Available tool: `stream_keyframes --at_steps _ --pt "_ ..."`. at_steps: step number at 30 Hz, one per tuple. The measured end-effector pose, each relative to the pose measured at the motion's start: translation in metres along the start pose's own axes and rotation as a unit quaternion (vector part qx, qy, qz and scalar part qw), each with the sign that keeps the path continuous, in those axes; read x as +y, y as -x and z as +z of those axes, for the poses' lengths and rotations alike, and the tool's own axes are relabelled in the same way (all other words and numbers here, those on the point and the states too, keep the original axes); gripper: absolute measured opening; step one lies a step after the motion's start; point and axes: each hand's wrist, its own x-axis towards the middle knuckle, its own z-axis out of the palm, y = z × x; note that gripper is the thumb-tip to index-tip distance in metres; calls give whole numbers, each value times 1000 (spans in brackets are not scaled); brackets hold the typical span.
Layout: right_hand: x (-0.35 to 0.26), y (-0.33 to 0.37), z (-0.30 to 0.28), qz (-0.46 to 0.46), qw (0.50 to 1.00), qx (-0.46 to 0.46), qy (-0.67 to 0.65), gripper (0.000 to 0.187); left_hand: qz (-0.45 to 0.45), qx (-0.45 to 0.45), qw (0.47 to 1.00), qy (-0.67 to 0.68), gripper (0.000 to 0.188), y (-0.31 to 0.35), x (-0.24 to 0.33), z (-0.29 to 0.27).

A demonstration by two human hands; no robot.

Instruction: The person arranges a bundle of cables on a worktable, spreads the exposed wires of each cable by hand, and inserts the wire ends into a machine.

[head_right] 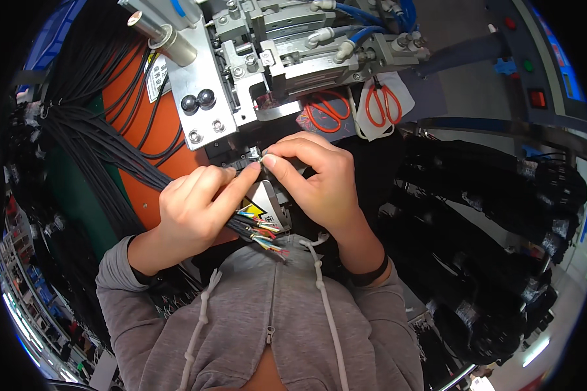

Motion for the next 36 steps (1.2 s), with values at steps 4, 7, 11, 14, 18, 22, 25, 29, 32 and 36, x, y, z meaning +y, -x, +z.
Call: stream_keyframes --at_steps 4,7,11,14,18,22,25,29,32,36 --pt "10 -8 9 -126 984 23 126 7 -20 -42 999 -15 40 -1 2 0" --pt "5 -8 12 -107 981 -2 164 7 -47 -51 997 -30 42 -2 6 2" --pt "13 -8 17 -131 978 14 163 9 -64 -62 995 -39 44 0 7 3" --pt "22 -7 21 -124 983 34 130 9 -58 -60 996 -40 44 -1 5 3" --pt "33 -3 23 2 999 31 8 7 -41 -40 998 -33 41 -2 -1 3" --pt "35 -2 24 106 990 16 -89 6 -51 -6 999 -4 36 -4 -7 9" --pt "31 -4 28 -2 998 51 29 7 -67 25 997 35 33 -3 -9 10" --pt "26 -6 26 -37 996 62 44 7 -80 -36 996 -8 26 1 -2 -4" --pt "25 -4 22 2 998 58 -28 8 -121 -83 988 -47 24 5 4 -7" --pt "20 -16 2 -257 950 -152 -93 13 -116 -88 989 -9 28 5 -3 -8"
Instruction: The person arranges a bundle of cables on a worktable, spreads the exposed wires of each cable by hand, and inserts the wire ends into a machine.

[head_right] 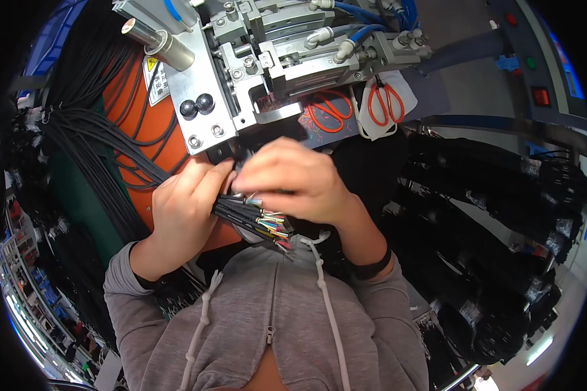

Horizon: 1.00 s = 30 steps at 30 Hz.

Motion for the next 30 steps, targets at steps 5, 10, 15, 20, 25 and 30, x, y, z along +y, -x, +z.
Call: stream_keyframes --at_steps 5,10,15,20,25,30 --pt "-2 4 -3 -4 999 27 -20 15 80 76 992 65 26 -9 -4 -6" --pt "-12 5 8 23 990 135 -37 15 135 204 966 78 29 -13 -5 -6" --pt "-17 -5 35 52 964 253 -58 15 109 196 968 115 23 -10 -6 6" --pt "-16 -7 26 -14 973 193 123 17 105 230 959 127 19 -9 -6 10" --pt "-22 -10 19 92 974 205 35 16 95 152 977 116 24 -8 -3 0" --pt "-36 -14 2 80 967 121 211 15 105 129 984 66 28 -9 -3 0"
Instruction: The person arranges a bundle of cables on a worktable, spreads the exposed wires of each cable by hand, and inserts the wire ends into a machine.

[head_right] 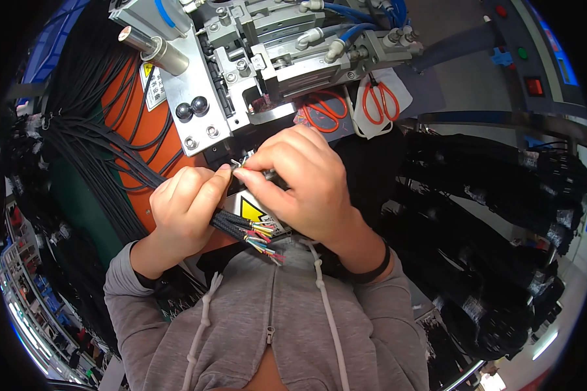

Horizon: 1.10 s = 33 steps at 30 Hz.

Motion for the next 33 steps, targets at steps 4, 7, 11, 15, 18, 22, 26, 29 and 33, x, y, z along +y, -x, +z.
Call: stream_keyframes --at_steps 4,7,11,15,18,22,26,29,33 --pt "1 -1 -8 107 989 -90 -53 14 3 -6 1000 -7 32 1 -1 5" --pt "5 5 -6 124 987 -74 -64 13 -4 6 1000 -3 34 1 -1 8" --pt "9 10 0 157 984 -44 -75 11 -16 -29 999 -28 36 1 2 4" --pt "21 10 -2 238 950 -101 -176 9 11 -52 998 -29 38 4 2 4" --pt "26 13 9 113 993 -36 -24 7 36 -62 995 -66 37 5 0 11" --pt "21 11 15 90 992 -60 70 8 4 -83 991 -100 39 4 5 11" --pt "26 16 22 46 997 -19 60 9 -21 -105 989 -107 39 3 9 7" --pt "32 18 28 72 997 -3 39 8 -19 -112 989 -100 38 1 7 8" --pt "38 27 31 252 957 1 -144 6 -36 -99 991 -76 36 0 5 10"
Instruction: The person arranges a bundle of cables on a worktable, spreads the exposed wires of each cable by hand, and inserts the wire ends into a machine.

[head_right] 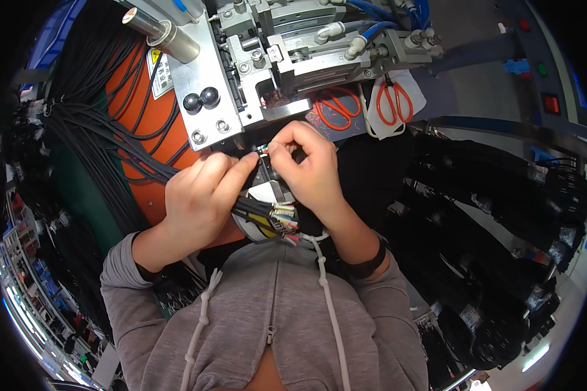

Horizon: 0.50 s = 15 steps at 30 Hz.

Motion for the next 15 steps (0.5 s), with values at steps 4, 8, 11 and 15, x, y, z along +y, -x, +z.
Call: stream_keyframes --at_steps 4,8,11,15 --pt "4 1 3 26 999 9 -19 6 -13 45 998 37 34 -1 -4 6" --pt "-4 -3 9 -58 996 45 55 7 -11 41 999 25 26 3 -7 -1" --pt "-2 -1 4 -47 997 53 40 7 -15 13 1000 -3 23 5 1 -8" --pt "-3 -2 -16 -71 996 -41 -47 8 -48 -14 998 -30 20 8 1 -10"
